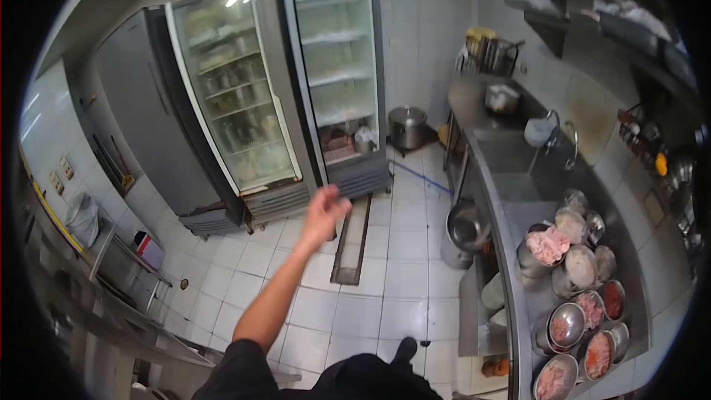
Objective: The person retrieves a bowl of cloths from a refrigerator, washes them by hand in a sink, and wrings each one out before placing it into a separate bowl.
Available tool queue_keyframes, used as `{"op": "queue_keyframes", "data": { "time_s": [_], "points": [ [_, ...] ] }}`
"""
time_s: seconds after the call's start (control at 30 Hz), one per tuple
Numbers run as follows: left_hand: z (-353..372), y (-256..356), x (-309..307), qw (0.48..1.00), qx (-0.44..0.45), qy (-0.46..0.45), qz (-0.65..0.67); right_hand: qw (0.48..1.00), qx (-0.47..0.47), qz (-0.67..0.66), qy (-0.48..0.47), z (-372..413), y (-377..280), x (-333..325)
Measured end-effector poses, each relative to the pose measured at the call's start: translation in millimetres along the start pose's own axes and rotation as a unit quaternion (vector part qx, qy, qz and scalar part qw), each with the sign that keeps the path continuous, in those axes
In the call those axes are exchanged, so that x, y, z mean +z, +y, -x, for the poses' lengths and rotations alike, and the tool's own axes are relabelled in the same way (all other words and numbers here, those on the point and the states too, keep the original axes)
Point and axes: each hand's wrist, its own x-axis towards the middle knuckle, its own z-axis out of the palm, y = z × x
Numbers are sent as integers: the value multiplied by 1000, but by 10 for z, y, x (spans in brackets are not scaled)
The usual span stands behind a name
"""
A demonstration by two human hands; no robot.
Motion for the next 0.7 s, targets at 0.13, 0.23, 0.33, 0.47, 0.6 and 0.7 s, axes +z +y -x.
{"op": "queue_keyframes", "data": {
  "time_s": [0.13, 0.23, 0.33, 0.47, 0.6, 0.7],
  "points": [
    [-735, 283, -105, 996, -31, 67, -41, 956, 162, -238, -57, -832, -864, -440],
    [-943, 270, -114, 994, -55, 80, -56, 969, 77, -210, -100, -1685, -1714, -748],
    [-1122, -60, -246, 985, -119, 112, -61, 982, 10, -176, -70, -2697, -2459, -970],
    [-1354, -611, -243, 971, -230, 48, -42, 962, -77, -258, -47, -3745, -3957, -1524],
    [-1878, -983, 89, 963, -265, -35, -29, 955, -84, -279, -54, -4536, -5032, -1762],
    [-2521, -1350, 337, 969, -238, -64, -20, 952, -78, -290, -63, -4942, -5553, -1886]
  ]
}}
